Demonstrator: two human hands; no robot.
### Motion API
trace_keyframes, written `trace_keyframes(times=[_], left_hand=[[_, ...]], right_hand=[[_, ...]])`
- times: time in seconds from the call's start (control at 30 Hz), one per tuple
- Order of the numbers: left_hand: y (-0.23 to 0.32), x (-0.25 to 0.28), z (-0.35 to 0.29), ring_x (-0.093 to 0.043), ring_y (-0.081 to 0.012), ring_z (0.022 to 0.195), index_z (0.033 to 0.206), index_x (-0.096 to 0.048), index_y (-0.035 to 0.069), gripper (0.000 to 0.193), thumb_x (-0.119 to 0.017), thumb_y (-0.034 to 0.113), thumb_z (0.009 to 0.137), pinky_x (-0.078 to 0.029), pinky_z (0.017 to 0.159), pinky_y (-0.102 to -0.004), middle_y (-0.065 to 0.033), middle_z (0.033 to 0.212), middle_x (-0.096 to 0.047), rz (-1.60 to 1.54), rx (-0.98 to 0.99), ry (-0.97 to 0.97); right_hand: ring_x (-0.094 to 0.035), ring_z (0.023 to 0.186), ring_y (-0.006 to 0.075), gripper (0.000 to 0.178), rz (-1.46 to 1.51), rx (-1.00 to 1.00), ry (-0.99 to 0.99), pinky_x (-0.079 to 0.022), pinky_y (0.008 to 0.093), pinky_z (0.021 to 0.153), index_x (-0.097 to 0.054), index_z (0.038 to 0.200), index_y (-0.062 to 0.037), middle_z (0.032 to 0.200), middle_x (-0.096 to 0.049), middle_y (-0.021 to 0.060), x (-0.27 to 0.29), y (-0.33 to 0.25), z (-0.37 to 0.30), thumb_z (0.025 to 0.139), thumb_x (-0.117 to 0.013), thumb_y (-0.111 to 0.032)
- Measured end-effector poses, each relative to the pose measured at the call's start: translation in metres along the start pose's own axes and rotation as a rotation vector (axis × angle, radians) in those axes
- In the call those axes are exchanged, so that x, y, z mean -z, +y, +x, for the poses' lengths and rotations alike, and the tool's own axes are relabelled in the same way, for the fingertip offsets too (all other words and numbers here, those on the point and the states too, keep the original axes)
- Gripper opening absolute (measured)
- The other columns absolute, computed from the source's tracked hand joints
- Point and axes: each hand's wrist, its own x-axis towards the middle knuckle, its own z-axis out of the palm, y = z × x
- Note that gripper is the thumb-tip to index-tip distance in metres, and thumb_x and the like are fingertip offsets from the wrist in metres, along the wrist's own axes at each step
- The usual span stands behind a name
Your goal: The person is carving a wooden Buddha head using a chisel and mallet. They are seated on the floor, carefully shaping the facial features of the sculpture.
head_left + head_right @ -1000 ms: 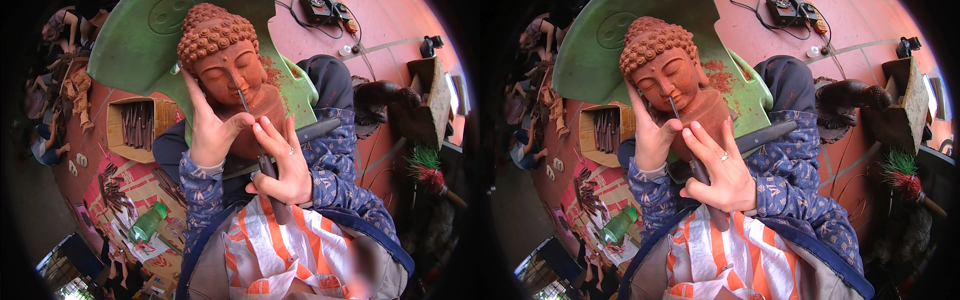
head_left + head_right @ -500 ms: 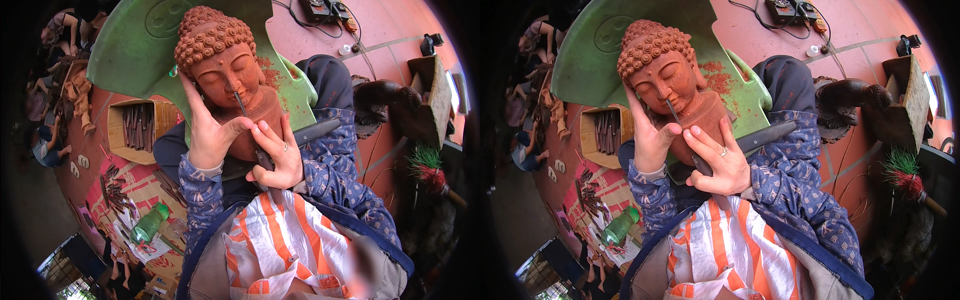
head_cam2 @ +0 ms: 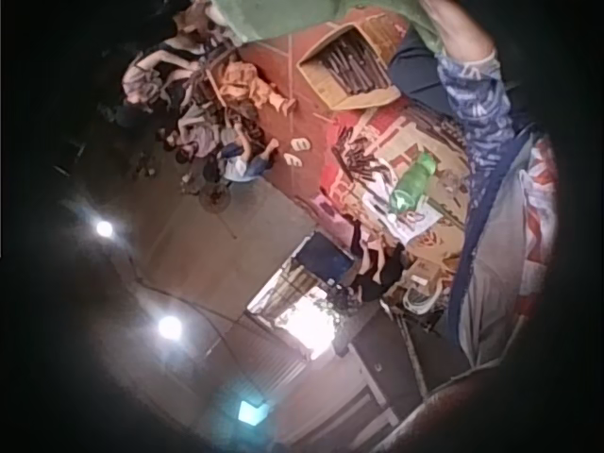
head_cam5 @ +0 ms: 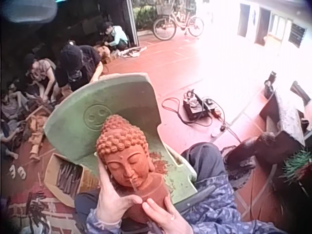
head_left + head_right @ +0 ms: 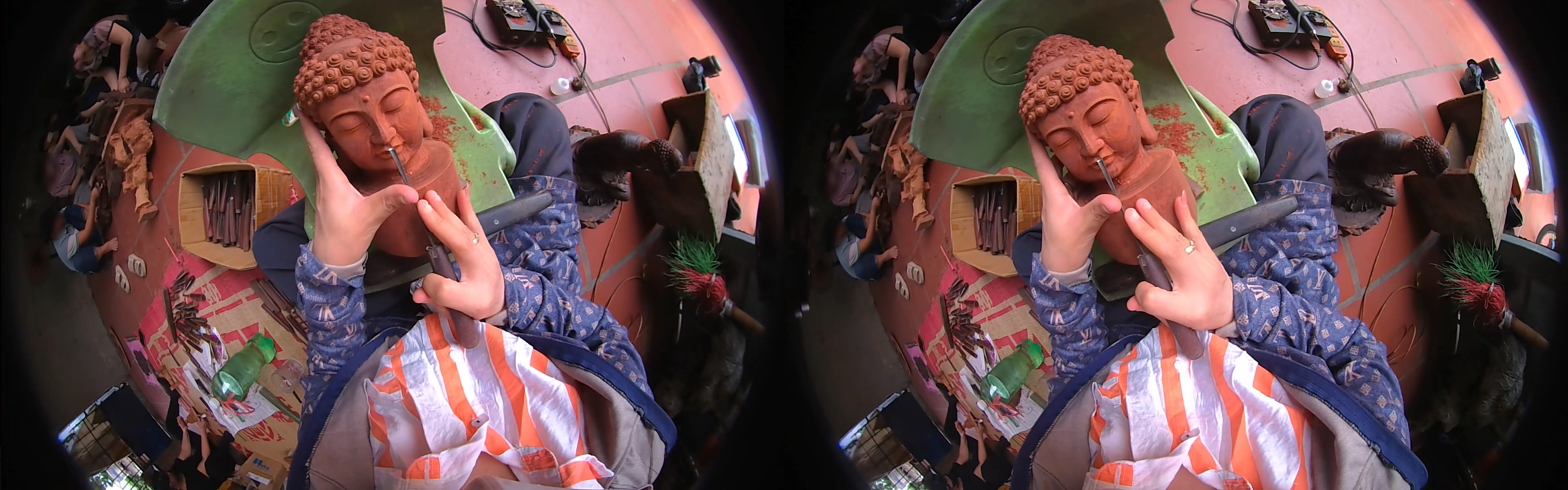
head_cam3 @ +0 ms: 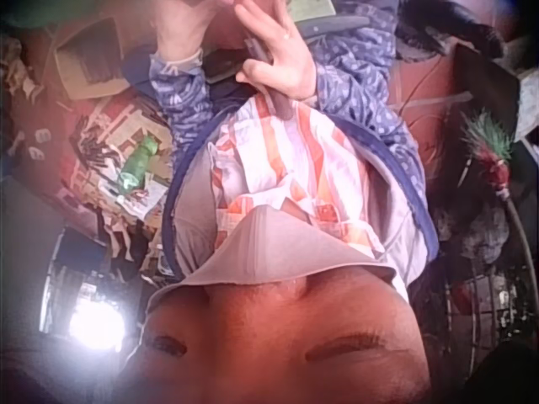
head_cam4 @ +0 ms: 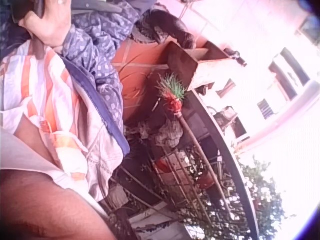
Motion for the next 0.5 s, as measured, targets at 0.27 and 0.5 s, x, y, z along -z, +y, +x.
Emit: trace_keyframes(times=[0.27,0.5], left_hand=[[0.002,-0.001,-0.001,-0.023,-0.0335,0.143,0.149,0.009,-0.009,0.15,-0.079,0.069,0.055,-0.023,0.116,-0.0399,-0.0309,0.154,-0.016,-0.018,0.028,-0.003],[0.002,0.001,-0.003,-0.027,-0.035,0.142,0.15,0.008,-0.008,0.148,-0.075,0.073,0.057,-0.025,0.115,-0.0401,-0.032,0.152,-0.02,0.018,0.021,-0.003]], right_hand=[[-0.045,0.128,0.0545,0.033,-0.032,-0.063,-0.035,-0.026,0.0696,0.105,-0.055,0.079,-0.0081,0.136,-0.042,0.04,0.007,-0.022,0.009,0.074,-0.077,-0.032],[-0.046,0.127,0.0529,0.037,-0.095,-0.127,-0.079,-0.027,0.0684,0.105,-0.054,0.076,-0.0068,0.135,-0.044,0.0409,0.013,-0.039,0.024,0.074,-0.076,-0.036]])
